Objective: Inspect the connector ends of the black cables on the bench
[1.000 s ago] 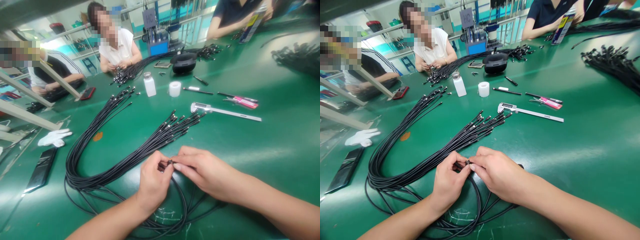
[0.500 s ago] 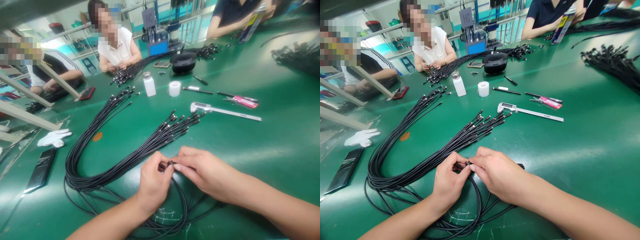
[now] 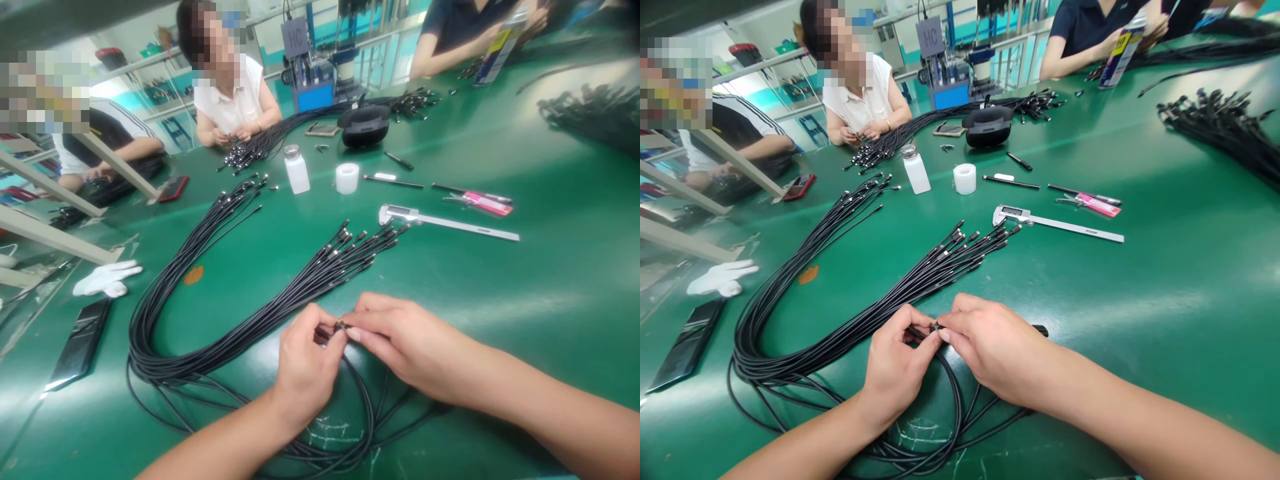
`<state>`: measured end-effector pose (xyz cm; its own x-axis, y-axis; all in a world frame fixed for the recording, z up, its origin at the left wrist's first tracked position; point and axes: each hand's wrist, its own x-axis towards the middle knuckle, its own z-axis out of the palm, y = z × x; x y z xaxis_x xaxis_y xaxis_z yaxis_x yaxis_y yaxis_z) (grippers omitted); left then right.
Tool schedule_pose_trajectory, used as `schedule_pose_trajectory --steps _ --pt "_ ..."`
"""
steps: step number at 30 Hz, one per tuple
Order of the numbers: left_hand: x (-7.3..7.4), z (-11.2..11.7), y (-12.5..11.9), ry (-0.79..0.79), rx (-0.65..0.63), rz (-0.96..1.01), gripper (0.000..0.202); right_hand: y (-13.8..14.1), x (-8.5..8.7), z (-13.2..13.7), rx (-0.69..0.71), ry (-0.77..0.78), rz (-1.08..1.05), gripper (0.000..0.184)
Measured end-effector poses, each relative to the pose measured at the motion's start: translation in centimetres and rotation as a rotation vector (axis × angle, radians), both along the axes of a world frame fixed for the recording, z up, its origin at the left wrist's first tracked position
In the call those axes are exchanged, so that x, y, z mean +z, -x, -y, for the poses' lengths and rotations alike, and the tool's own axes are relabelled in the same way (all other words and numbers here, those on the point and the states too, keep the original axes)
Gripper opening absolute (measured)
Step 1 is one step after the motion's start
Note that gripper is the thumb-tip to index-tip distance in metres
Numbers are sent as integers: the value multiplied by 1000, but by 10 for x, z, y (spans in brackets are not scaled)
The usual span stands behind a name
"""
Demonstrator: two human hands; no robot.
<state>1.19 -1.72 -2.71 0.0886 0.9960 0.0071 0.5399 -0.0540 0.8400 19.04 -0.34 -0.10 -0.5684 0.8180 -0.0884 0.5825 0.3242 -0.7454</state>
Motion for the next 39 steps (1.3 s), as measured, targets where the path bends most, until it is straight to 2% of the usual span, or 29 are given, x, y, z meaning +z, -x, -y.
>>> schedule_pose_trajectory --steps 16,22,39 --pt "-1 0 -1 54 21 34 17 -5 1 -6 -38 -5 94 32" --pt "-1 0 -1 152 9 100 18 -7 8 -7 -6 45 -6 28" --pt "1 1 -2 91 -11 81 14 -4 7 -6 7 106 -33 28"
